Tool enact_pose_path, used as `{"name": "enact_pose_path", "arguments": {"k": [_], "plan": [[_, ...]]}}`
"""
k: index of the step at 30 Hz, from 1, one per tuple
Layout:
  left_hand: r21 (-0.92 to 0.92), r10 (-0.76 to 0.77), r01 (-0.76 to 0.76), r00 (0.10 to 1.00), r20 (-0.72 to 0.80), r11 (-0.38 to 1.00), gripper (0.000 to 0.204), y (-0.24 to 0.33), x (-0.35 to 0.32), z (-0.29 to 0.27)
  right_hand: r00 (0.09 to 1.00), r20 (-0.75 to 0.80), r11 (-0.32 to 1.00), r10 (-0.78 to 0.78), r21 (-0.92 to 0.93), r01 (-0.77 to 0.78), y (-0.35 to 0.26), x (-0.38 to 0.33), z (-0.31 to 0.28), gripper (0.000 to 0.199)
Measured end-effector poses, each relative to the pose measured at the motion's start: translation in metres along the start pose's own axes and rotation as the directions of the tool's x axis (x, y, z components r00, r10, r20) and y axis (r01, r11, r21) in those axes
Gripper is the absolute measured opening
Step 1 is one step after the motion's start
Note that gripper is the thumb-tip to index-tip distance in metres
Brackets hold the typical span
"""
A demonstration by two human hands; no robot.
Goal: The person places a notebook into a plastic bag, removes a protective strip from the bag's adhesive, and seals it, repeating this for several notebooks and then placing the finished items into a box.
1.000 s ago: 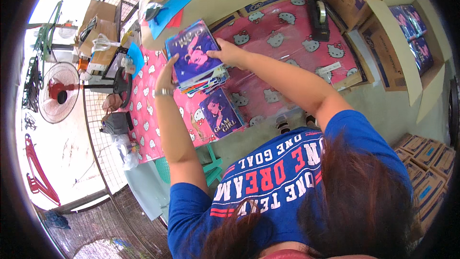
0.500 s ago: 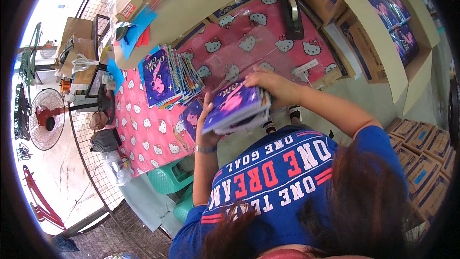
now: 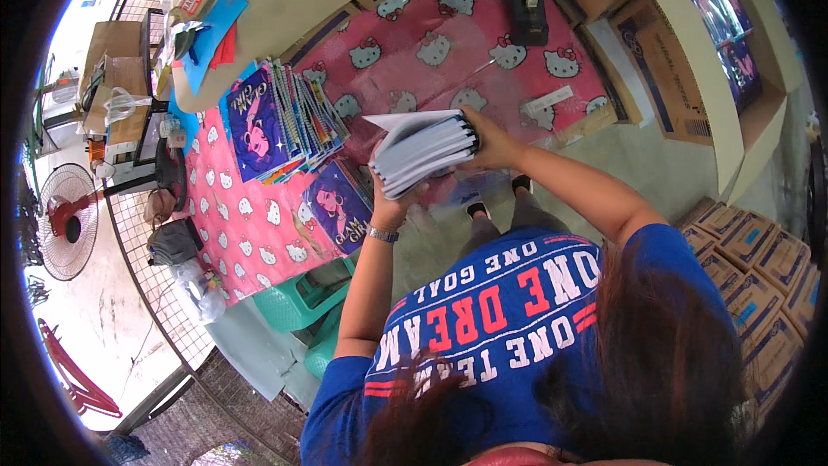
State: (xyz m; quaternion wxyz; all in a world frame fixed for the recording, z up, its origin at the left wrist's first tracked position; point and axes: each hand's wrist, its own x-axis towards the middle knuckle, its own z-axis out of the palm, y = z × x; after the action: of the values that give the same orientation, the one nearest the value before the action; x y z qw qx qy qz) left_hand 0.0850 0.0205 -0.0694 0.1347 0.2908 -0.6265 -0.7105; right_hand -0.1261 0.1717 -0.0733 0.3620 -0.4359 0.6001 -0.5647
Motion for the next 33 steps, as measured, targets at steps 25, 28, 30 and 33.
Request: {"name": "enact_pose_path", "arguments": {"k": [25,28,30,33], "plan": [[0.29,0.002,-0.014,0.999,0.042,0.957,0.04,-0.035,0.002,-0.01,0.991,0.062,0.807,-0.119,-0.575,0.133,-0.06,-0.008,-0.007,0.123],[0.364,0.083,-0.133,0.985,0.15,0.922,0.042,-0.035,0.002,-0.012,0.928,0.097,0.64,-0.359,-0.699,0.32,-0.117,-0.006,0.021,0.11],[0.406,0.115,-0.188,0.973,0.199,0.894,0.043,-0.034,0.003,-0.014,0.946,0.195,0.541,-0.259,-0.782,0.309,-0.102,-0.002,0.055,0.1],[0.605,0.167,-0.33,0.936,0.31,0.725,0.044,-0.031,0.001,-0.019,0.97,0.206,0.45,-0.132,-0.859,0.244,-0.11,0.004,0.06,0.097]]}}
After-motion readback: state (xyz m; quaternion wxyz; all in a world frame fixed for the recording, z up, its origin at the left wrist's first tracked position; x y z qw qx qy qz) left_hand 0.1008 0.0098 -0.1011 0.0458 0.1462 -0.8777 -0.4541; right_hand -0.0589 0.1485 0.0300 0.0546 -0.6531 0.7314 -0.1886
